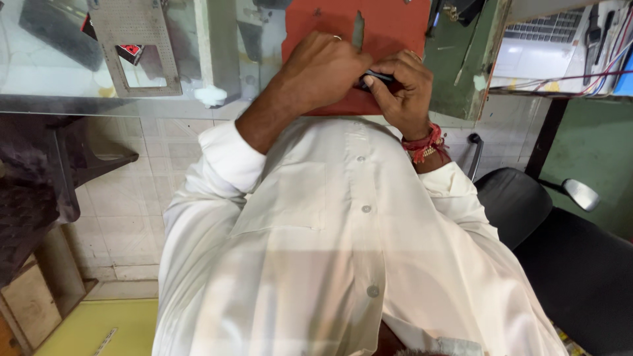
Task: The person replaces the battery in a disassembled smartphone, then reattaches the back cover and uses a prying tool to press the edges into place. The person handles the phone, battery, and back cover throughout the process.
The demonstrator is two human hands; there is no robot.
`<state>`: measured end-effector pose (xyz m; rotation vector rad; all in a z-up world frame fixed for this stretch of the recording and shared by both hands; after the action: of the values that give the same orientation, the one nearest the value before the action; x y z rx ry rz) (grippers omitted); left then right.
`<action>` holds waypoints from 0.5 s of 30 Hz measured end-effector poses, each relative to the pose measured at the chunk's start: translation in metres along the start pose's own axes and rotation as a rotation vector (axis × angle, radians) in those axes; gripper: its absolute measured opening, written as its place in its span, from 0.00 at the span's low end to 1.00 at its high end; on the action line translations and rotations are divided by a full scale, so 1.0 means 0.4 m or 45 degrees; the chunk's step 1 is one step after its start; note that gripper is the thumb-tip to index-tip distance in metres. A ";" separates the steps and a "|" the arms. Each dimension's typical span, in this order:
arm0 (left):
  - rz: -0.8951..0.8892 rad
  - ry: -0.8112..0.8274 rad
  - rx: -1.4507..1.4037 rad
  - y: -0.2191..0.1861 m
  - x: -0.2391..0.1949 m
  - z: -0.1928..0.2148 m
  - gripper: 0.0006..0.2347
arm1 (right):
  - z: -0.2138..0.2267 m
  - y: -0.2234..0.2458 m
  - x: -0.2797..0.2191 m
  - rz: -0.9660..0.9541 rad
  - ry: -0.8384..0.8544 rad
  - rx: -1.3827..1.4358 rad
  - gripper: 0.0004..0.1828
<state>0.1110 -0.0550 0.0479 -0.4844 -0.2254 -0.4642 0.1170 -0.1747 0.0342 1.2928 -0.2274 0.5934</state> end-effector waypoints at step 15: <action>0.121 -0.451 -0.500 0.013 -0.013 0.131 0.06 | 0.071 0.039 0.039 -0.039 -0.194 0.153 0.12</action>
<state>0.1039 -0.0231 0.0893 -0.9597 -0.4534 -0.3268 0.1263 -0.1946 0.0625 1.4576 -0.3010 0.4889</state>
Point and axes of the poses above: each hand's wrist, its own x-axis towards the middle knuckle, its own z-axis out of the back of the hand, y = z × x, the point moved 10 cm from there along x, towards the middle knuckle, and after that the axes turned 13 degrees about -y, right-handed, at the moved point
